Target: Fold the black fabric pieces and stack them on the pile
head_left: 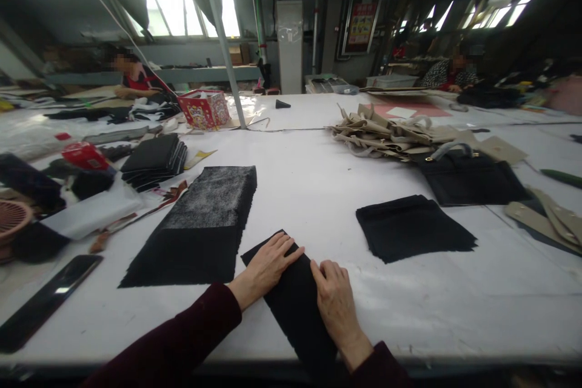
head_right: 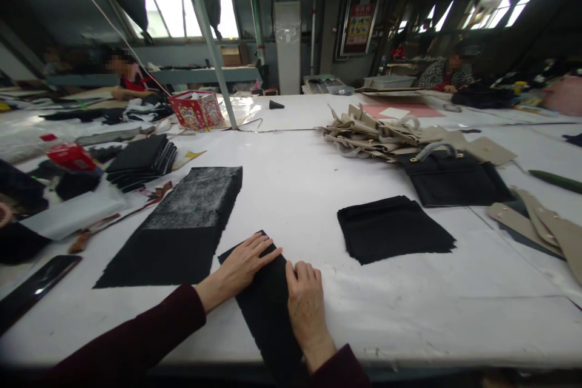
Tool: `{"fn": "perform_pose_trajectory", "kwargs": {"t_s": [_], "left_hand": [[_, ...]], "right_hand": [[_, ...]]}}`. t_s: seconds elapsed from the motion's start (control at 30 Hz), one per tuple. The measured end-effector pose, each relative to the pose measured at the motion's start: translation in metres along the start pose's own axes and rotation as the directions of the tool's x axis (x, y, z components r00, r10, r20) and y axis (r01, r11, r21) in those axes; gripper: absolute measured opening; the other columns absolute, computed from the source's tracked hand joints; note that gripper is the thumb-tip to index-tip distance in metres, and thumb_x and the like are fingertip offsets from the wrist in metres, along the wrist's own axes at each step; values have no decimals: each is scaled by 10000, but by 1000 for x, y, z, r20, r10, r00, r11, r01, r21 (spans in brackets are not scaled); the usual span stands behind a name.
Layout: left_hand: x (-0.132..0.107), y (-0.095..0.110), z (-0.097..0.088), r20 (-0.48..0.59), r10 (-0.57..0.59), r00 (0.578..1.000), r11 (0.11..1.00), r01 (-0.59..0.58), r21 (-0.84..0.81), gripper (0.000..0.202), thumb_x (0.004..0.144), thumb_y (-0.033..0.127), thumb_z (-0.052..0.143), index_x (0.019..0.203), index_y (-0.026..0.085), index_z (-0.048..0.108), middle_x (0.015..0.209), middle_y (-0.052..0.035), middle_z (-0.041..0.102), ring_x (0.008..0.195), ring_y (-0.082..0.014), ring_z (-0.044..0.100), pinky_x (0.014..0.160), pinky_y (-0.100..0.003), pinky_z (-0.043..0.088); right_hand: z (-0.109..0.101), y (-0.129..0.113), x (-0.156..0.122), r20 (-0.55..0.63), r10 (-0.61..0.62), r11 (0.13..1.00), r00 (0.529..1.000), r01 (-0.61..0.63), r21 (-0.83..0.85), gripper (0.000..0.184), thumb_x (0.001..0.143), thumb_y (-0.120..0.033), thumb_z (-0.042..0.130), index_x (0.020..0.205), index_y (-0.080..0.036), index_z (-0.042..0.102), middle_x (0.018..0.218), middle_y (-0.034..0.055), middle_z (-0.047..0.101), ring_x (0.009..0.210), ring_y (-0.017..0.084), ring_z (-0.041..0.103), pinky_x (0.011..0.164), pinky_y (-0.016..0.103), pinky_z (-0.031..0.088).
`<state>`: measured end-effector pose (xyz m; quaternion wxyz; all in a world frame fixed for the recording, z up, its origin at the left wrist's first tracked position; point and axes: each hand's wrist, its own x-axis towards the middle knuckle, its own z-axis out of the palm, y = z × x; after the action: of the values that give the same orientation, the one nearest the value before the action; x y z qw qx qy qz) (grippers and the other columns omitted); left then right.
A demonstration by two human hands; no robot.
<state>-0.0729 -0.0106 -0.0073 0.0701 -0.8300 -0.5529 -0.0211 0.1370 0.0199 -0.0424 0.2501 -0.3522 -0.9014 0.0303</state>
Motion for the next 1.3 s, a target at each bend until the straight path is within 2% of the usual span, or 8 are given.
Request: {"fn": "perform_pose_trajectory", "kwargs": {"t_s": [0.23, 0.43, 0.53, 0.7, 0.9, 1.03, 1.13, 1.3], "left_hand": [[4, 9, -6, 5, 55, 998, 997, -55, -54, 526, 871, 95, 477, 1392, 132, 417, 1254, -107, 548, 1243, -229, 452, 1125, -368, 292], [3, 15, -9, 9, 44, 999, 999, -43, -33, 614, 853, 67, 490, 1438, 217, 374, 1260, -97, 537, 1204, -223, 486, 1125, -396, 291], [4, 18, -13, 10, 66, 998, 998, -66, -25, 558, 875, 90, 491, 1414, 210, 409, 1283, -104, 526, 1237, -234, 459, 1135, -410, 273], [6, 23, -16, 36, 111, 993, 992, -109, -65, 480, 930, 107, 426, 1408, 149, 400, 1221, -94, 561, 1195, -210, 480, 1087, -339, 336], [8, 30, -17, 62, 102, 993, 993, -98, -64, 525, 910, 104, 461, 1413, 238, 393, 1194, -81, 549, 1151, -229, 504, 1048, -382, 375], [9, 33, -17, 40, 130, 991, 989, -127, -70, 490, 919, 91, 439, 1394, 207, 409, 1230, -79, 536, 1175, -212, 491, 1091, -369, 330], [10, 34, -16, 73, 149, 986, 985, -141, -94, 516, 909, 77, 438, 1411, 183, 379, 1217, -82, 547, 1169, -202, 494, 1041, -331, 378], [12, 41, -19, 115, 152, 982, 986, -143, -86, 604, 879, 83, 483, 1442, 249, 340, 1162, -76, 548, 1113, -224, 507, 991, -355, 409]], "right_hand": [[-6, 6, -12, -12, -13, 1000, 1000, 13, -11, 322, 912, -69, 485, 1203, -151, 596, 892, 62, 543, 851, 210, 485, 758, 344, 369], [-9, 12, -21, -23, -21, 1000, 1000, 21, 10, 315, 920, -64, 458, 1187, -146, 603, 888, 63, 542, 858, 208, 489, 759, 343, 372], [-12, 15, -24, -31, -25, 999, 999, 26, 21, 306, 922, -61, 446, 1165, -145, 612, 881, 63, 542, 851, 208, 486, 757, 344, 369], [-15, 19, -28, -41, -53, 998, 998, 54, 29, 344, 911, -43, 424, 1192, -139, 597, 873, 67, 540, 843, 210, 471, 749, 341, 364], [-20, 22, -31, -36, -73, 997, 997, 74, 23, 333, 918, -50, 419, 1185, -125, 603, 872, 71, 538, 838, 211, 459, 745, 342, 354], [-22, 25, -35, -32, -77, 997, 997, 78, 22, 321, 920, -53, 430, 1175, -122, 613, 872, 69, 536, 849, 210, 465, 751, 342, 357], [-24, 27, -37, -31, -80, 996, 996, 81, 23, 316, 922, -59, 433, 1168, -132, 618, 869, 65, 537, 847, 207, 469, 750, 341, 362], [-30, 28, -40, -22, -73, 997, 997, 74, 28, 297, 935, -68, 424, 1139, -137, 627, 864, 64, 541, 836, 200, 473, 747, 334, 366]]}}
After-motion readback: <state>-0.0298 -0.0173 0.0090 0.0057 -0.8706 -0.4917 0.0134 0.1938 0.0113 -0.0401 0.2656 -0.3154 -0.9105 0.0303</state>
